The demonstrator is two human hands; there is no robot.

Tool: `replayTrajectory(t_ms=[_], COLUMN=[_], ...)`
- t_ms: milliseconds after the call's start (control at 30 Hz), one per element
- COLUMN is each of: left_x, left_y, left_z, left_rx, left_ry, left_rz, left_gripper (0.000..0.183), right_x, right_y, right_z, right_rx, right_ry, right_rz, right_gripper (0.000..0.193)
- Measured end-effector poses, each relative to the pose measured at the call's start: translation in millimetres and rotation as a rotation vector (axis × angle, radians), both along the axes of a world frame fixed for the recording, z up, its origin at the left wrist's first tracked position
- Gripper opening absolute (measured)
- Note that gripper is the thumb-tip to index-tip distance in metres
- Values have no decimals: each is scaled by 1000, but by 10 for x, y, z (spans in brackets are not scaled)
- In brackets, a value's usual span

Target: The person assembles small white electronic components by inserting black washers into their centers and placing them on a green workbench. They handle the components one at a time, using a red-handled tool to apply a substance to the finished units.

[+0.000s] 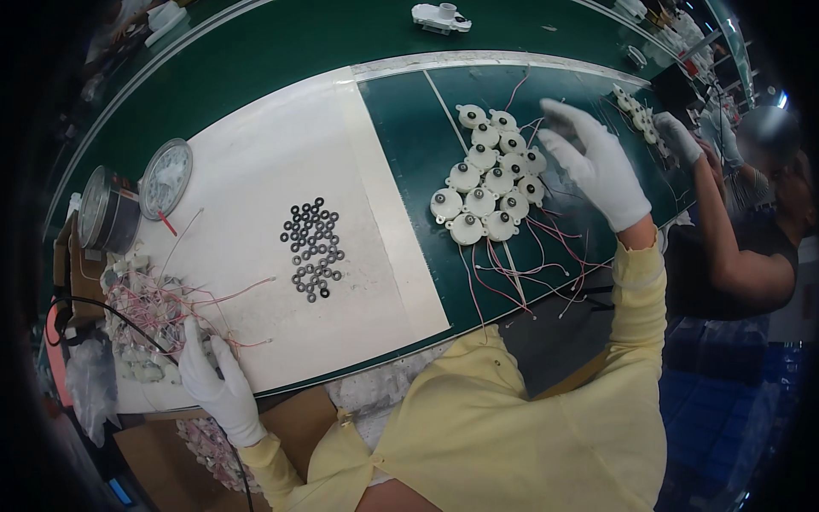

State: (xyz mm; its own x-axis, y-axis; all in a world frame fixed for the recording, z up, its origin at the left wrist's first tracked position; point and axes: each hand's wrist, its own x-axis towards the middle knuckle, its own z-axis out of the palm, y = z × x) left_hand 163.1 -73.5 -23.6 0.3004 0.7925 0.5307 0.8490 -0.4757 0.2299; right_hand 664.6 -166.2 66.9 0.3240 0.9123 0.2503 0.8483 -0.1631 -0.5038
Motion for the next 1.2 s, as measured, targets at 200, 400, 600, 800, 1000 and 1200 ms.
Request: replayTrajectory(t_ms=[200,400,600,800,1000,1200], left_x=[45,-31,-17,-53,-31,-49], left_y=[13,-30,48,43,44,56], left_z=[55,75,133,118,233,207], left_rx=[6,-70,-21,29,-35,-31], left_ry=[-14,-40,-62,-112,-124,-181], left_rz=[-20,-4,-35,-56,-35,-30], left_gripper=[47,47,51,53,50,47], right_x=[-221,-318,-143,-1590,-3099,-3533], right_y=[440,670,589,1279,2485,2928], right_z=[-240,-411,-236,529,119,-291], right_rx=[79,-93,-172,-37,-157,-221], right_ry=[-601,-686,-435,-159,-354,-534], right_rz=[263,381,319,547,686,649], right_gripper=[71,74,76,67,53,50])
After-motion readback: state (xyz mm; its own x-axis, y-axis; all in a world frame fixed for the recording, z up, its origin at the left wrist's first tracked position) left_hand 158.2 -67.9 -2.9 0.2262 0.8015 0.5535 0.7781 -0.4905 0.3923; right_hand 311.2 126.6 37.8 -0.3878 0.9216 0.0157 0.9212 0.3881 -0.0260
